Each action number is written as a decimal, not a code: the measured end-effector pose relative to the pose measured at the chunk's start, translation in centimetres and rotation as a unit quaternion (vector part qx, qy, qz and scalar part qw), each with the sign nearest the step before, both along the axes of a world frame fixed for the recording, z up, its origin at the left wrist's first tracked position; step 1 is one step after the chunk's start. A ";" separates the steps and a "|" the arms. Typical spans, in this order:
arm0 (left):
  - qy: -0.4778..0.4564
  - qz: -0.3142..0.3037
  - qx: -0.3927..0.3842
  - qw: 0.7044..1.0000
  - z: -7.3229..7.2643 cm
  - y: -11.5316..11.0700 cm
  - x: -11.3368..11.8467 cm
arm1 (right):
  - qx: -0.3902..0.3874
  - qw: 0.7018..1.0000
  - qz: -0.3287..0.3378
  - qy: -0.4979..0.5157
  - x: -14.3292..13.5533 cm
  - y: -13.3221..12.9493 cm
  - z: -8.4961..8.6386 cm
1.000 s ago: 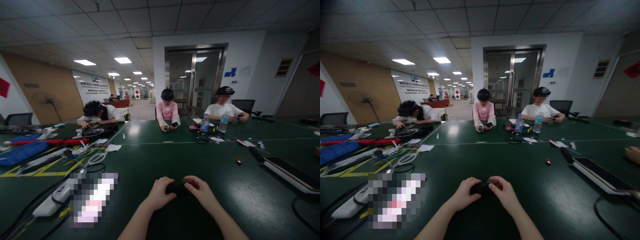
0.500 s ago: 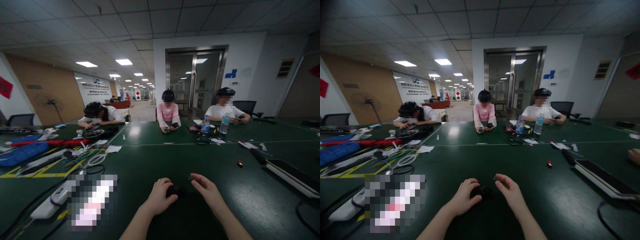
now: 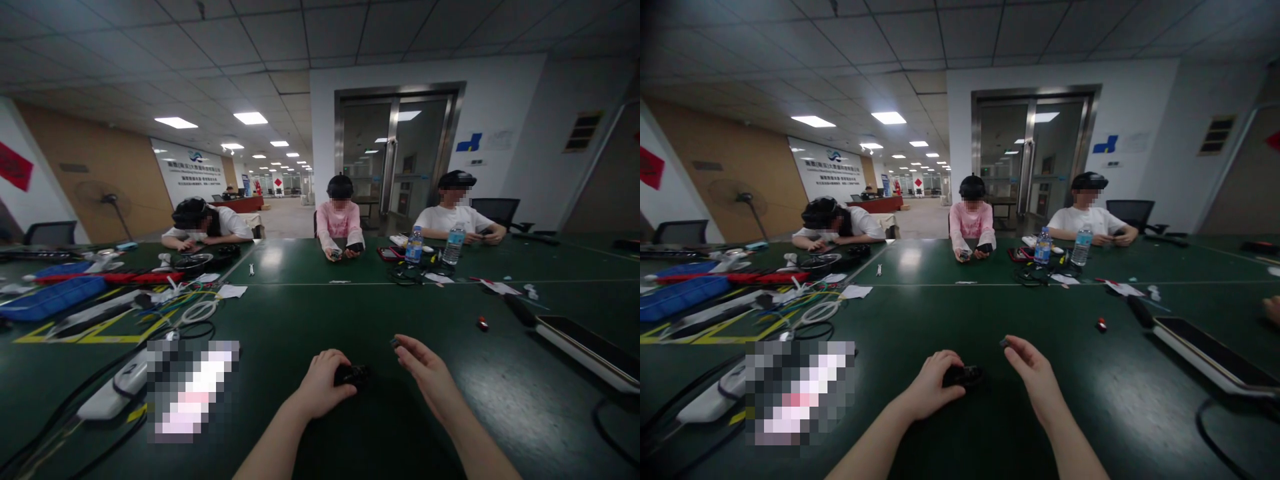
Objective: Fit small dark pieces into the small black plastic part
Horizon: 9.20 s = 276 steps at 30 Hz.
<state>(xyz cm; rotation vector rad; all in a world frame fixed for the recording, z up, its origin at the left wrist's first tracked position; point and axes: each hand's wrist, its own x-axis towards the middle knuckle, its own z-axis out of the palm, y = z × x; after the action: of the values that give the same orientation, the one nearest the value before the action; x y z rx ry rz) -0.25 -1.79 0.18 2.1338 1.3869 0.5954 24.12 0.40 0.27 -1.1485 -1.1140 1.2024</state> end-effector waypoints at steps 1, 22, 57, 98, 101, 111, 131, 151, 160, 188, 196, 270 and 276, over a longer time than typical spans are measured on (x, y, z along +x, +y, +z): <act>-0.005 0.002 -0.003 1.000 0.0 0.0 0.0 | -0.001 1.000 -0.005 0.018 0.0 0.0 0.0; -0.021 0.014 -0.051 0.998 1.1 -0.4 0.1 | -0.017 0.992 -0.010 0.126 -0.3 0.0 -0.2; 0.030 -0.012 0.003 0.999 0.3 0.3 0.3 | 0.038 0.982 0.124 -0.141 -3.5 -1.4 -0.8; 0.007 -0.009 0.023 1.000 0.3 0.3 0.4 | 0.187 0.884 0.142 -0.403 -5.1 -2.5 -0.1; -0.002 -0.009 0.027 1.000 0.2 0.4 0.5 | 0.184 0.876 0.151 -0.420 -5.1 -2.5 -0.2; -0.058 -0.010 0.035 0.998 -0.3 0.4 0.3 | 0.163 0.883 0.146 -0.416 -5.0 -2.5 -0.4; -0.281 -0.031 -0.123 0.951 0.1 0.3 0.1 | 0.087 0.952 0.168 -0.242 -3.2 -1.5 -0.7; -0.531 -0.070 -0.257 0.805 0.1 -0.4 2.3 | 0.162 0.952 0.180 -0.189 -3.6 -2.4 0.9; -0.560 -0.047 -0.246 0.790 -0.9 -0.1 2.5 | 0.170 0.950 0.171 -0.199 -4.0 -2.7 1.2; -0.800 0.099 -0.343 0.482 3.5 -0.7 6.8 | 0.156 0.959 0.140 -0.190 -4.2 -1.1 2.5; -0.803 0.115 -0.343 0.473 1.4 -0.2 6.9 | 0.145 0.954 0.155 -0.211 -4.0 -0.8 2.4; -0.771 0.025 -0.280 0.572 -0.2 0.1 6.2 | 0.095 0.982 0.120 -0.114 -2.7 -1.1 1.2; -0.784 0.029 -0.305 0.541 0.3 -0.1 6.1 | 0.100 0.983 0.115 -0.102 -2.9 -1.2 1.3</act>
<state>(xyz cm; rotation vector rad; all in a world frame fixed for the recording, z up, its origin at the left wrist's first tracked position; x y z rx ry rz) 5.82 -1.88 0.48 0.3448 0.3512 1.2726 21.18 -0.82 1.54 -1.0254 -1.5213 1.1329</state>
